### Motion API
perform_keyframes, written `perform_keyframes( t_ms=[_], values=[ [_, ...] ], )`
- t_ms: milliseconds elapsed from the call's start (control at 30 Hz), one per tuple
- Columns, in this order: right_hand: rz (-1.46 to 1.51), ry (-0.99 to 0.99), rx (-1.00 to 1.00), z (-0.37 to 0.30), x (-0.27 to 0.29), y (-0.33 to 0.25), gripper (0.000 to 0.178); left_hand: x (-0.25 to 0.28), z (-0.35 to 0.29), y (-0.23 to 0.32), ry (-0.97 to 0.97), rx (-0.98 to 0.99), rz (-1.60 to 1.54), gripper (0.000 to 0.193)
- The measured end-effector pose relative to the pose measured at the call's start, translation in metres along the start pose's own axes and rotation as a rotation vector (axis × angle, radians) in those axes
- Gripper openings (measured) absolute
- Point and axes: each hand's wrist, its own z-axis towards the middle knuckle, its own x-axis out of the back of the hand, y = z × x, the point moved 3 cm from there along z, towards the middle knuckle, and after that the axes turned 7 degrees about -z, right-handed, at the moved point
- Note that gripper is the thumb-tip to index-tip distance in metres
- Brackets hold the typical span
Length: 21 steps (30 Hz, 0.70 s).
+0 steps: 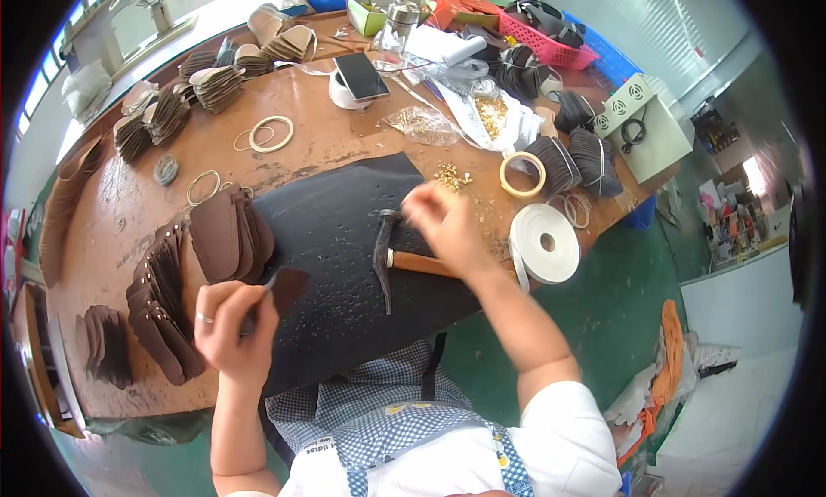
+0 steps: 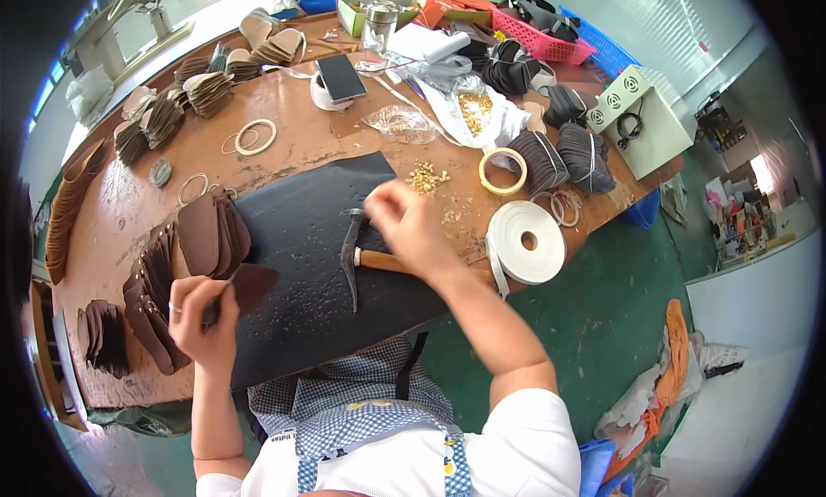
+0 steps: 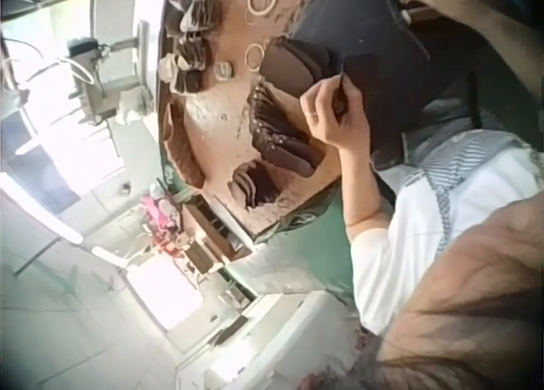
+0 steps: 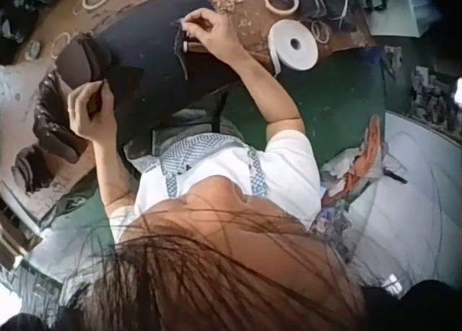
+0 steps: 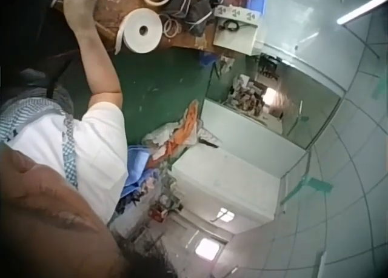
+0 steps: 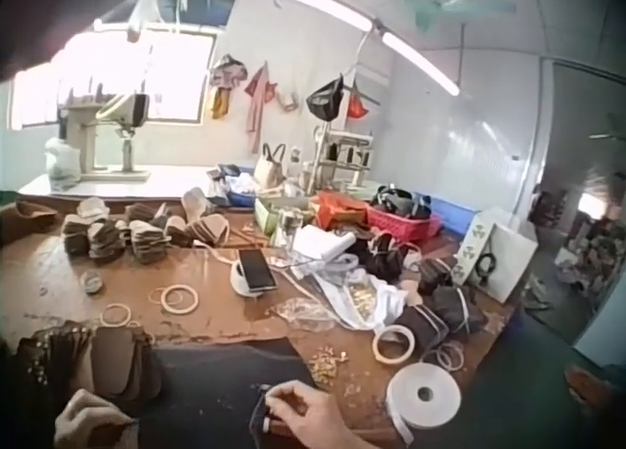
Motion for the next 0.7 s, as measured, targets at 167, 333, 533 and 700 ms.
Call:
perform_keyframes(
  t_ms=[167,333,533,700],
  values=[
    [-0.47,0.212,0.089,0.104,0.035,0.088,0.011,-0.031,-0.042,-0.019,-0.45,-0.33,0.215,0.033],
    [-0.572,0.132,0.138,0.133,0.016,0.102,0.014,-0.027,-0.079,-0.02,-0.618,-0.21,0.25,0.044],
    [-0.705,0.155,0.266,0.14,0.017,0.117,0.01,-0.026,-0.094,-0.012,-0.545,-0.107,0.283,0.058],
    [-0.515,0.084,0.163,0.124,0.023,0.068,0.009,-0.027,-0.1,-0.009,-0.538,-0.054,0.303,0.065]
  ],
)
